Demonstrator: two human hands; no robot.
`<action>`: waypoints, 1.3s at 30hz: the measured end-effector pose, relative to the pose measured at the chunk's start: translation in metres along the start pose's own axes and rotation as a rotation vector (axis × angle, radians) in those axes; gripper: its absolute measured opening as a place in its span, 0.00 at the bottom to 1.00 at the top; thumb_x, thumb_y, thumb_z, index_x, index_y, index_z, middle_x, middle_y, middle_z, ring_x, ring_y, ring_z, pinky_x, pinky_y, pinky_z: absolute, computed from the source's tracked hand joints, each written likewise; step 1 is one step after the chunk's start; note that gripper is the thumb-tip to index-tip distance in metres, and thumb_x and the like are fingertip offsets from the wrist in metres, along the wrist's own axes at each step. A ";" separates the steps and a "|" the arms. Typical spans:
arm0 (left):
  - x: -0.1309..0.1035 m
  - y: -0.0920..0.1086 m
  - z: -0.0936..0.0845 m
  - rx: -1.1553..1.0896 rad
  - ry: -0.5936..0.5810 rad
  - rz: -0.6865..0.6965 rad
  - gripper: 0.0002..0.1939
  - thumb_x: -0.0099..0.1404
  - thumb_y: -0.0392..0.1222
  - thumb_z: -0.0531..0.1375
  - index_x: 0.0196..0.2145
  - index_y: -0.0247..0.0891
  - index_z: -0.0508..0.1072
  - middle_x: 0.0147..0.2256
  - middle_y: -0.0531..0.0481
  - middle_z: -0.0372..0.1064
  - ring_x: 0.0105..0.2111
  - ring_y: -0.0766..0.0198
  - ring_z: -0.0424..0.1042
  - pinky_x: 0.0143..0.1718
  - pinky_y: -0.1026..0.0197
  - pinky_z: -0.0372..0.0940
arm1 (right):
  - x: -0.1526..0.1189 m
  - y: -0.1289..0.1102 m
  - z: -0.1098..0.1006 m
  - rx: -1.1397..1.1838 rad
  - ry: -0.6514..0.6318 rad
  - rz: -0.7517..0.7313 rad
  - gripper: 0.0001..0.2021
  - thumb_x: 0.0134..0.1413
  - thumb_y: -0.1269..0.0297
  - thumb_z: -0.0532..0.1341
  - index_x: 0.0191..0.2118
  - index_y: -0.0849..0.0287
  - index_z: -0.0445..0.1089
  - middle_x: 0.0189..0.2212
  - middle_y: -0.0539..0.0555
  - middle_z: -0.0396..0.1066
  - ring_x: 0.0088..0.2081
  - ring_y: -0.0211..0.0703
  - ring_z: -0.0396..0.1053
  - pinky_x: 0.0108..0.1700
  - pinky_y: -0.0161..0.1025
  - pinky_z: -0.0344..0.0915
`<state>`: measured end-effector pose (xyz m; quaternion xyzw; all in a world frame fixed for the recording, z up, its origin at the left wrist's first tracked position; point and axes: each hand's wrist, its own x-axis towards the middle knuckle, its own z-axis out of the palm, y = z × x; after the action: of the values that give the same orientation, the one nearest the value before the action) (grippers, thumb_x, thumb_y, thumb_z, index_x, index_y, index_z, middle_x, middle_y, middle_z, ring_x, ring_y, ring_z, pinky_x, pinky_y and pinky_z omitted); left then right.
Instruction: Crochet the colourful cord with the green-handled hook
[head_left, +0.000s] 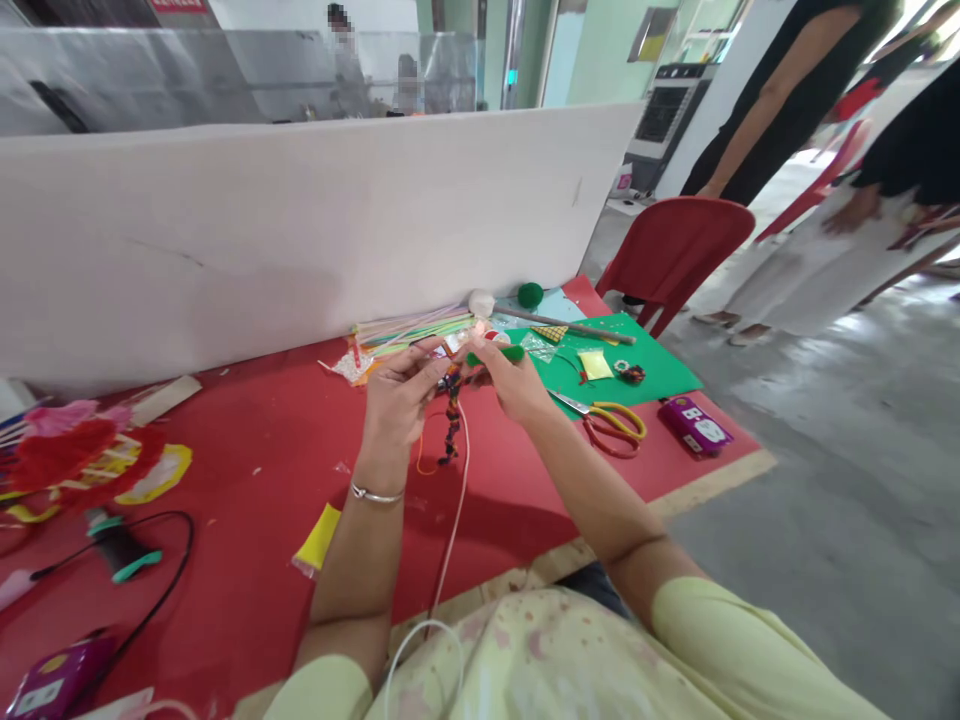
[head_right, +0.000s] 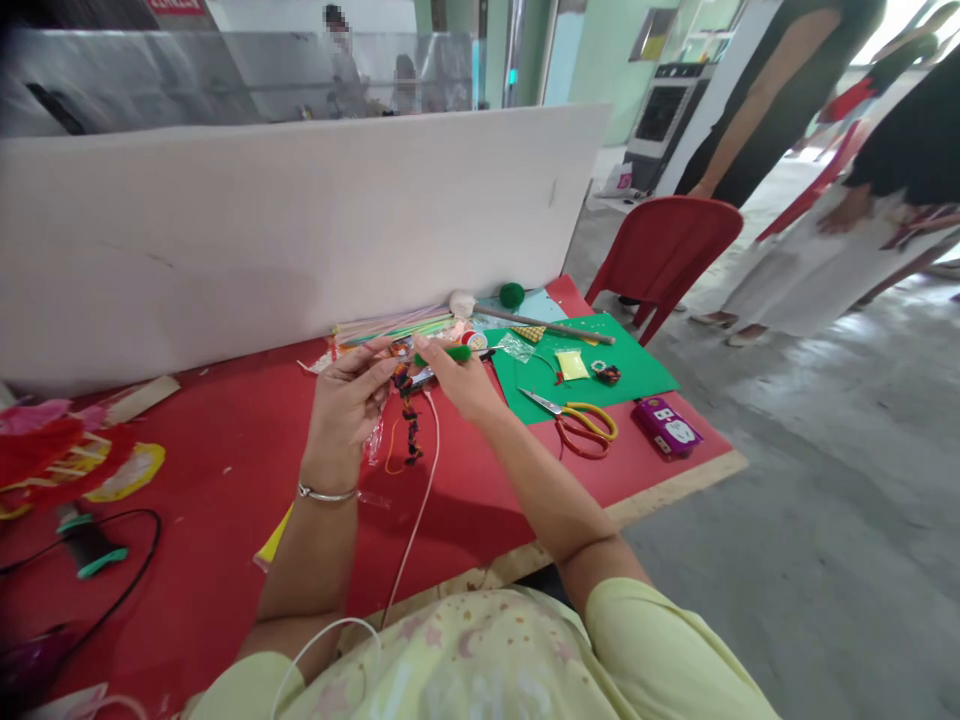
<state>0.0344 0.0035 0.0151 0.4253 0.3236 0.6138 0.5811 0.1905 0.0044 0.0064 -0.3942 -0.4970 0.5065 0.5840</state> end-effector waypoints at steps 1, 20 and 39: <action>0.000 -0.001 0.001 -0.004 0.030 0.026 0.17 0.48 0.38 0.77 0.38 0.38 0.85 0.22 0.56 0.71 0.17 0.77 0.57 0.17 0.69 0.49 | 0.002 0.001 0.002 0.040 -0.018 0.040 0.27 0.52 0.35 0.67 0.34 0.59 0.77 0.30 0.52 0.76 0.30 0.37 0.72 0.26 0.32 0.69; 0.015 -0.011 -0.003 -0.091 0.323 0.029 0.13 0.49 0.41 0.76 0.31 0.35 0.82 0.16 0.59 0.64 0.13 0.76 0.56 0.14 0.68 0.44 | 0.032 0.027 0.005 0.317 -0.269 0.281 0.18 0.42 0.58 0.76 0.38 0.59 0.76 0.27 0.50 0.80 0.23 0.36 0.75 0.20 0.29 0.72; 0.018 -0.020 -0.002 -0.023 0.326 0.067 0.10 0.51 0.41 0.75 0.31 0.36 0.82 0.19 0.57 0.68 0.13 0.77 0.56 0.13 0.68 0.42 | 0.037 0.032 0.008 0.284 -0.242 0.213 0.20 0.40 0.52 0.78 0.32 0.61 0.76 0.22 0.48 0.75 0.22 0.33 0.71 0.23 0.30 0.68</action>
<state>0.0419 0.0241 -0.0012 0.3239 0.3922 0.6974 0.5048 0.1758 0.0457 -0.0163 -0.2946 -0.4428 0.6738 0.5129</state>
